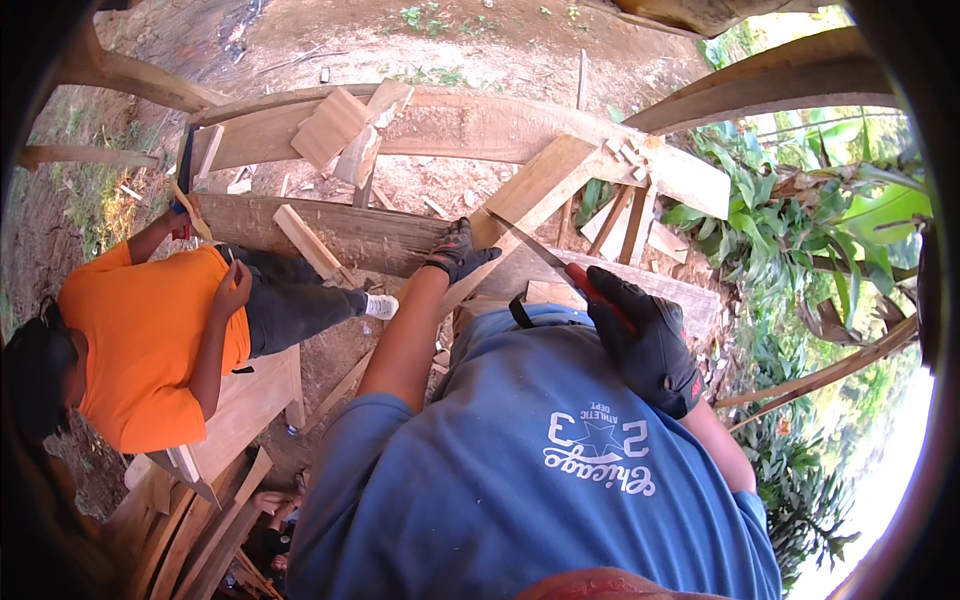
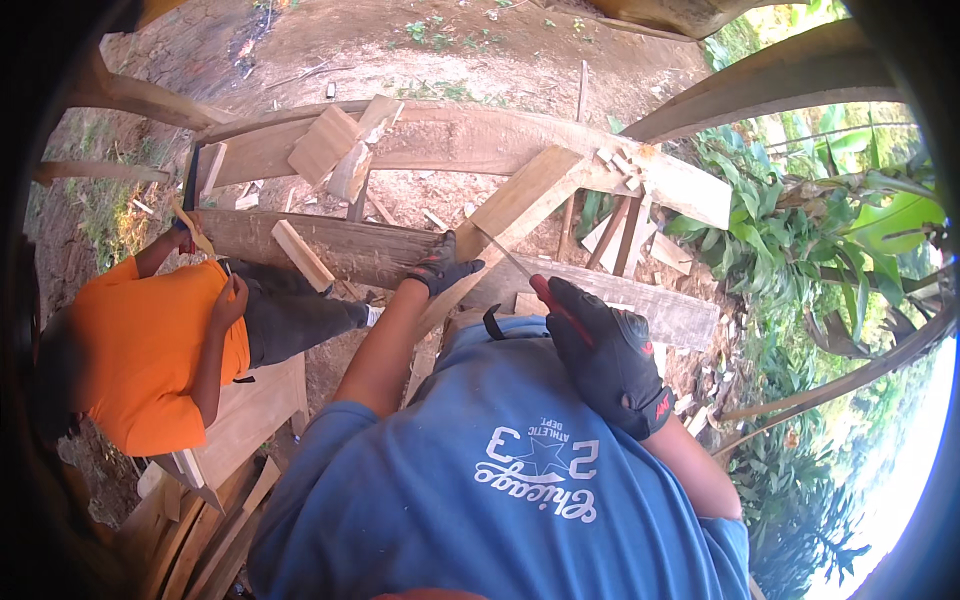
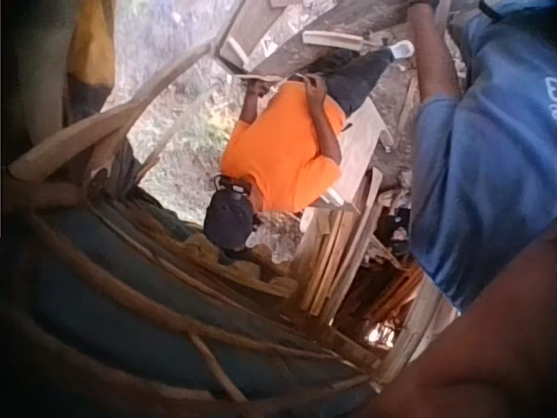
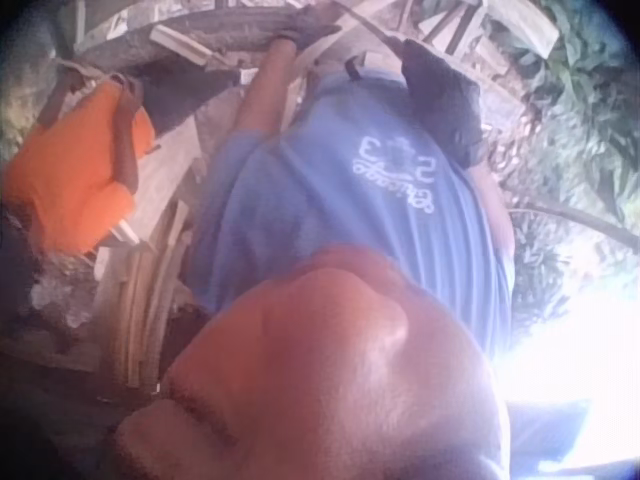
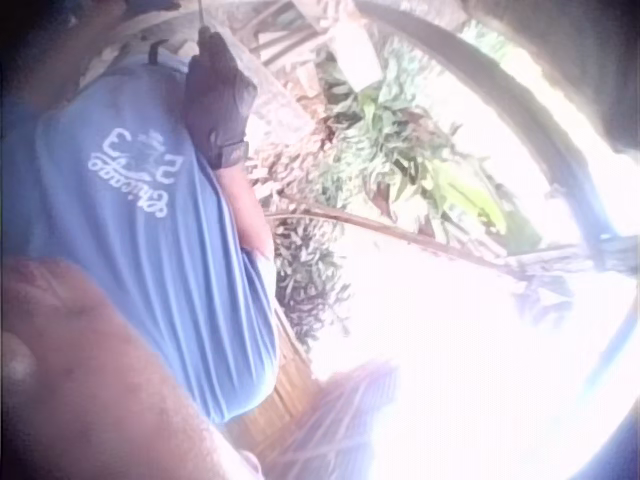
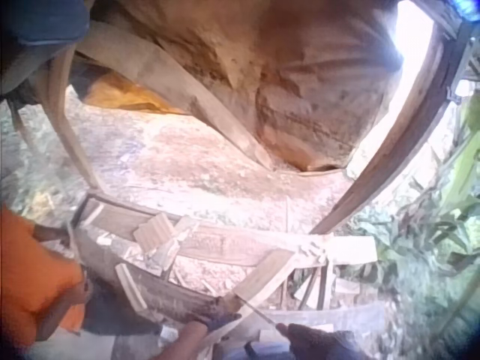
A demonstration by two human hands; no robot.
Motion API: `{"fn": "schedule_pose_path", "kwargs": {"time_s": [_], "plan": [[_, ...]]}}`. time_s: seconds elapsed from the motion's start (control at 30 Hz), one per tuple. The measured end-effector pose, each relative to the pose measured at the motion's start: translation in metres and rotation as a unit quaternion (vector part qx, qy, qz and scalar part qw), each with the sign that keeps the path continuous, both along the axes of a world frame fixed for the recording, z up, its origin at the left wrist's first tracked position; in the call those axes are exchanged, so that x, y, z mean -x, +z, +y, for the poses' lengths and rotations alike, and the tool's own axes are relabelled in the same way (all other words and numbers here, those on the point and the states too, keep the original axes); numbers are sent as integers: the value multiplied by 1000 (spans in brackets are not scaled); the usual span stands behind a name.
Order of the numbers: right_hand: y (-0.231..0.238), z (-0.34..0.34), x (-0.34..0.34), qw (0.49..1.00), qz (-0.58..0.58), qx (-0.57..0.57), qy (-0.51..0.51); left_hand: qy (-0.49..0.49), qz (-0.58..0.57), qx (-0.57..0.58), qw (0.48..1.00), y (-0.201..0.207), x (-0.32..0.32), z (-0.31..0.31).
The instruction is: The person saws a wooden plank by hand and moves a large wooden beam into position on a frame.
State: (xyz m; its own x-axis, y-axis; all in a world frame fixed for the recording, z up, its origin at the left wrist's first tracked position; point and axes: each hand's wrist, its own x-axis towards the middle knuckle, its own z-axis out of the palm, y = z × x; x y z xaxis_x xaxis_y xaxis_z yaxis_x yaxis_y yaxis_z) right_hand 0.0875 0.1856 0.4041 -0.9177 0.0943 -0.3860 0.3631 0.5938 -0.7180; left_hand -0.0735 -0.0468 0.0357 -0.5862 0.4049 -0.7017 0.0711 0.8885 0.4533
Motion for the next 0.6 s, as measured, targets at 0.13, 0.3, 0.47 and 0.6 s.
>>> {"fn": "schedule_pose_path", "kwargs": {"time_s": [0.13, 0.3, 0.47, 0.6], "plan": [[-2, -10, 18, 1000, -6, -26, 7, 49, 51, -64, 995, -16, -7, -10], [-18, -24, 36, 999, 16, -41, 4, 73, 122, -109, 984, -30, -7, -21], [-24, -24, 57, 998, 17, -54, -11, 41, -6, -76, 996, 5, 17, -25], [-26, -13, 66, 994, 47, -94, 14, 41, -10, -66, 997, 7, 13, -26]]}}
